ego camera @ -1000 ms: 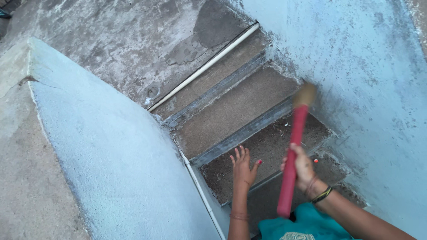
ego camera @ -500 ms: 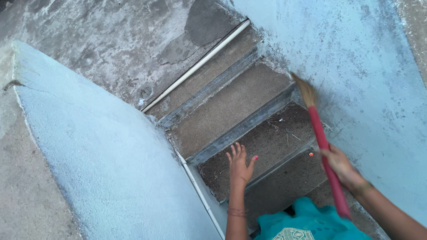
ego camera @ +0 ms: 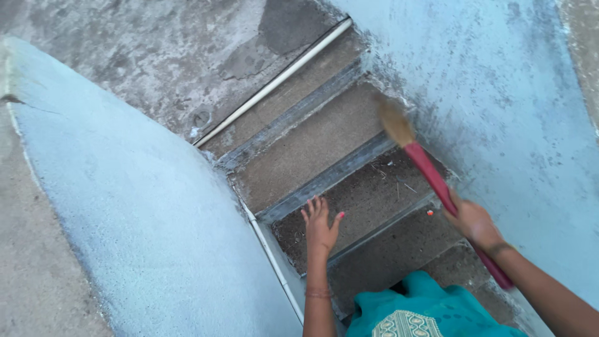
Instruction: The person sweeps the steps of a concrete staircase using a hand broom, moving debris downward.
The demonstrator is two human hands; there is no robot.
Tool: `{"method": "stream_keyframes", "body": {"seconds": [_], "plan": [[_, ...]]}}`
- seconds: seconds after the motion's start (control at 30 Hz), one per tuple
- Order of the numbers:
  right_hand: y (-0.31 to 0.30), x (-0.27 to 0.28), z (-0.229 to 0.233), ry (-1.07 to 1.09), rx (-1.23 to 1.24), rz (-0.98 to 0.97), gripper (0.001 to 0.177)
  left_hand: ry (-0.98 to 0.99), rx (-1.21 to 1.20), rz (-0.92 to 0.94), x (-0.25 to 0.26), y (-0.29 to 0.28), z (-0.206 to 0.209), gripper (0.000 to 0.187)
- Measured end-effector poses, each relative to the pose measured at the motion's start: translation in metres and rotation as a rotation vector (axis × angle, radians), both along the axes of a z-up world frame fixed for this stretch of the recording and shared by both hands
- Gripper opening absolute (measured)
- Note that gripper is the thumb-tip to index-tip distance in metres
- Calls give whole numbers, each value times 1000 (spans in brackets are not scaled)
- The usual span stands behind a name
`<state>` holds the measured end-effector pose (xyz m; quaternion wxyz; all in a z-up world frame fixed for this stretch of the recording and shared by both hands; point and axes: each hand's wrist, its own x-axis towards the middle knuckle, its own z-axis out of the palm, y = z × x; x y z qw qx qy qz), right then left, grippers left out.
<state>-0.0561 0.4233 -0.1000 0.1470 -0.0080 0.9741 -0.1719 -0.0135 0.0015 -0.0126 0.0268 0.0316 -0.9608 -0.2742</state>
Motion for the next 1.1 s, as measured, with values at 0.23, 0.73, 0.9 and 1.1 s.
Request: {"method": "stream_keyframes", "body": {"seconds": [0.23,0.73,0.9,1.1], "plan": [[5,-14,15,21,127,-77,87,-25,-75,76,16,-24,-15,80],[-57,-145,44,111,191,113,83,-97,-106,82,13,11,19,81],[-44,-155,59,31,151,52,88,-135,-63,148,26,7,13,78],[-58,-146,73,21,178,223,87,-129,-49,204,41,0,3,78]]}}
